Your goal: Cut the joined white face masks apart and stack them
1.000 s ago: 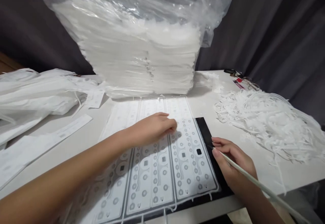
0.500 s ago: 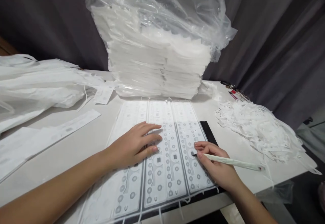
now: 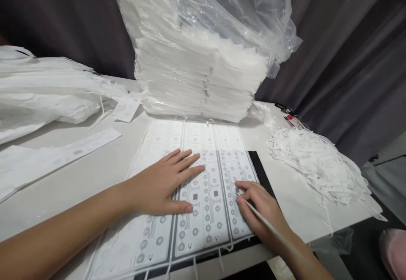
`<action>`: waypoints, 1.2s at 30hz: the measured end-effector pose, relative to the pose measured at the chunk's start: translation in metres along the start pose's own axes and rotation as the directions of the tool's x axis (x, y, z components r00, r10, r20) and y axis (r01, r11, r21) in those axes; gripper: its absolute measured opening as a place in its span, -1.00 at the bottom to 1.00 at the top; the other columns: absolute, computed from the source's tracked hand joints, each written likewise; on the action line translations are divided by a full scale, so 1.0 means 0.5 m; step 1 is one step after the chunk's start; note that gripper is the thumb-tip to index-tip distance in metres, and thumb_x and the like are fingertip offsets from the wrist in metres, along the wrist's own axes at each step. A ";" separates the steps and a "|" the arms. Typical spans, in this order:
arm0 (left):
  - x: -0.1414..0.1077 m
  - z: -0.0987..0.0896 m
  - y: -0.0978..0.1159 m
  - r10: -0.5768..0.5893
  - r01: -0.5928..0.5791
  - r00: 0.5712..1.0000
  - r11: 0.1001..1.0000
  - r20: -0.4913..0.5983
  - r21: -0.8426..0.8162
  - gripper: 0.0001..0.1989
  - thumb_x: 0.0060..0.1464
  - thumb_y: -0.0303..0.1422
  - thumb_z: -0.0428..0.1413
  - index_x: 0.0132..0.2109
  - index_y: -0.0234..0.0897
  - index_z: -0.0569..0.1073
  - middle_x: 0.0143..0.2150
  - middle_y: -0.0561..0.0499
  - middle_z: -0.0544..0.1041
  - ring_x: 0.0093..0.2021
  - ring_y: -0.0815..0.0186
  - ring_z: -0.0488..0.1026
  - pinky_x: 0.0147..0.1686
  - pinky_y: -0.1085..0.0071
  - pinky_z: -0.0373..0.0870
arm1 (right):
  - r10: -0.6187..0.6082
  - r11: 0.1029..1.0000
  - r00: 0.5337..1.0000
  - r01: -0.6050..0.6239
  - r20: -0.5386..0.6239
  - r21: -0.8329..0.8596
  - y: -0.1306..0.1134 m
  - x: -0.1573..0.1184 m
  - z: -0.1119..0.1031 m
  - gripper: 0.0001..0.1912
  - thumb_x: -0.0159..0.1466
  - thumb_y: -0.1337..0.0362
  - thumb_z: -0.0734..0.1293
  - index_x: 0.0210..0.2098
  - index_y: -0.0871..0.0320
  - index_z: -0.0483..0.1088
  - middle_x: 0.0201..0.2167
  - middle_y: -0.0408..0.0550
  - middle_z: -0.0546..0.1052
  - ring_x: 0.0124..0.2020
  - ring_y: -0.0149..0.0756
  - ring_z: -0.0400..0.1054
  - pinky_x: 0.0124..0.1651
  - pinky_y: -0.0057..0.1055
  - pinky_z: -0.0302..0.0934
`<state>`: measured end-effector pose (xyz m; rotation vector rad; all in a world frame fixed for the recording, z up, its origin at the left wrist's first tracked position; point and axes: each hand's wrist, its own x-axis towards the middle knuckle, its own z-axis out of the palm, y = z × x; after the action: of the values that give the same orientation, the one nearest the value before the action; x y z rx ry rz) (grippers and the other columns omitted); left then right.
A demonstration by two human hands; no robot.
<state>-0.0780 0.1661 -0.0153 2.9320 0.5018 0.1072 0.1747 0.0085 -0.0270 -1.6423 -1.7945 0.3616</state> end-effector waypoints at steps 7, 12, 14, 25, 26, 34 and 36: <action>0.000 -0.003 0.014 -0.052 0.052 0.998 0.999 -0.021 -0.006 -0.14 0.03 0.24 -0.04 0.34 -0.13 0.10 0.39 -0.15 0.01 0.35 -0.13 -0.05 0.26 -0.11 -0.07 | 0.135 0.937 0.915 -0.243 -0.380 -0.253 0.056 -0.009 -0.050 -0.76 0.31 0.13 0.21 -0.19 0.15 0.40 0.01 0.25 0.49 0.00 0.08 0.42 -0.04 0.08 0.36; 0.001 0.003 0.025 -0.082 0.081 0.995 0.997 -0.051 -0.014 -0.14 0.01 0.26 -0.03 0.32 -0.14 0.15 0.38 -0.14 0.06 0.35 -0.12 -0.02 0.27 -0.08 -0.08 | 0.376 0.926 0.903 -0.357 -0.208 0.126 0.008 0.011 -0.062 -0.72 0.26 0.09 0.27 -0.48 0.11 0.31 0.05 0.22 0.48 0.02 0.04 0.42 -0.04 -0.06 0.38; 0.000 0.003 0.024 -0.076 0.075 0.996 0.997 -0.056 -0.018 -0.16 0.04 0.24 -0.05 0.32 -0.16 0.15 0.38 -0.17 0.05 0.35 -0.11 -0.02 0.27 -0.08 -0.09 | 0.364 0.878 0.931 -0.333 -0.029 0.343 -0.031 0.018 -0.030 -0.73 0.27 0.10 0.27 -0.49 0.11 0.31 -0.02 0.17 0.53 -0.02 -0.04 0.46 -0.05 -0.14 0.39; -0.004 0.001 0.010 0.010 -0.009 1.000 0.996 0.002 -0.085 -0.11 0.02 0.22 -0.01 0.36 -0.17 0.05 0.39 -0.21 -0.04 0.35 -0.18 -0.08 0.26 -0.16 -0.16 | 0.338 0.886 0.936 -0.352 0.100 0.303 -0.066 0.025 0.041 -0.79 0.22 0.16 0.29 -0.50 0.11 0.36 -0.09 0.13 0.57 -0.02 -0.02 0.45 -0.04 -0.15 0.34; -0.004 0.002 0.011 0.009 -0.009 1.000 0.996 0.001 -0.087 -0.11 0.02 0.22 -0.01 0.36 -0.17 0.06 0.39 -0.22 -0.03 0.35 -0.19 -0.08 0.25 -0.17 -0.16 | 0.334 0.890 0.938 -0.347 0.098 0.295 -0.066 0.025 0.040 -0.79 0.21 0.16 0.29 -0.50 0.11 0.36 -0.08 0.13 0.57 -0.03 -0.02 0.46 -0.04 -0.16 0.34; -0.003 0.000 0.013 0.006 -0.006 1.000 0.997 0.008 -0.078 -0.10 0.02 0.25 -0.05 0.36 -0.18 0.06 0.39 -0.23 -0.03 0.35 -0.18 -0.09 0.25 -0.16 -0.17 | 0.136 0.983 0.990 -0.140 0.043 0.122 -0.080 0.019 0.052 -0.81 0.26 0.27 0.24 -0.48 0.12 0.36 -0.14 0.07 0.58 -0.07 -0.10 0.47 -0.08 -0.22 0.38; -0.002 -0.002 0.015 0.002 0.000 0.999 0.998 0.034 -0.068 -0.08 0.02 0.27 -0.08 0.36 -0.19 0.05 0.39 -0.24 -0.05 0.36 -0.18 -0.11 0.26 -0.16 -0.18 | 0.004 1.000 0.999 -0.004 0.036 0.007 -0.080 0.011 0.061 -0.83 0.29 0.32 0.21 -0.37 0.14 0.41 -0.16 0.09 0.58 -0.05 -0.10 0.45 -0.04 -0.18 0.37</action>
<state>-0.0768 0.1590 -0.0133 2.8628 0.4821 0.0721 0.1245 0.0139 -0.0234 -1.6448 -1.8146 0.4006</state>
